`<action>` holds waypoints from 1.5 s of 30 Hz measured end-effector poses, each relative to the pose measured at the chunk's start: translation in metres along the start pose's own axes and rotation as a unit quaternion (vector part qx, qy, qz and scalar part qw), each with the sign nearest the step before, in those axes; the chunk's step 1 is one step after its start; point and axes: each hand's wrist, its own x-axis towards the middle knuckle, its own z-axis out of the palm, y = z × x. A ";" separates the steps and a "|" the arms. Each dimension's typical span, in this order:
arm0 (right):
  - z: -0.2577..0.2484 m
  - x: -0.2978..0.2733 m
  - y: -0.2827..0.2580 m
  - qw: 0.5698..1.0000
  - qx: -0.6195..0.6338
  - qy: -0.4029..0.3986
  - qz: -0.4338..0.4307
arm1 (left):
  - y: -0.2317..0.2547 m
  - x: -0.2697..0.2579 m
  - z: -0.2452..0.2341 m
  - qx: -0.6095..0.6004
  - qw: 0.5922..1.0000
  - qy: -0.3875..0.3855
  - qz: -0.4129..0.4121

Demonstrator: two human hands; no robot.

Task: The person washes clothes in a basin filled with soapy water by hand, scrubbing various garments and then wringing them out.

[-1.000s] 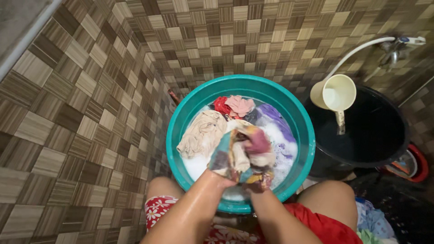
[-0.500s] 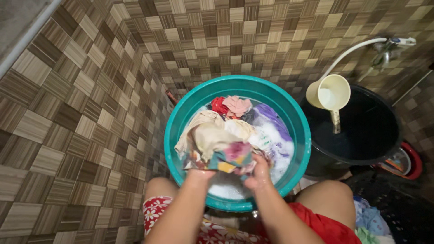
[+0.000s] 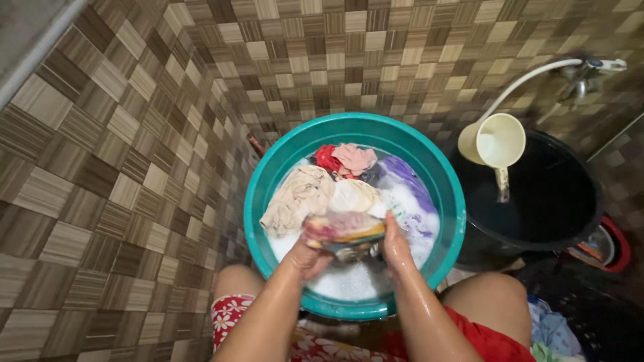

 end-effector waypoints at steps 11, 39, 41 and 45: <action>0.030 -0.047 0.000 0.932 0.344 -0.060 0.102 | -0.011 0.004 0.041 -0.073 0.997 0.007 -0.020; -0.070 -0.107 -0.054 0.734 -0.675 0.018 -0.067 | -0.037 -0.046 -0.040 -0.200 0.910 0.355 -0.075; -0.111 -0.163 -0.076 0.639 -0.758 0.064 -0.112 | -0.048 -0.055 -0.045 -0.224 0.926 0.299 -0.062; -0.160 -0.198 -0.056 0.770 -0.629 0.034 -0.099 | -0.073 -0.038 -0.082 -0.138 0.953 0.249 -0.102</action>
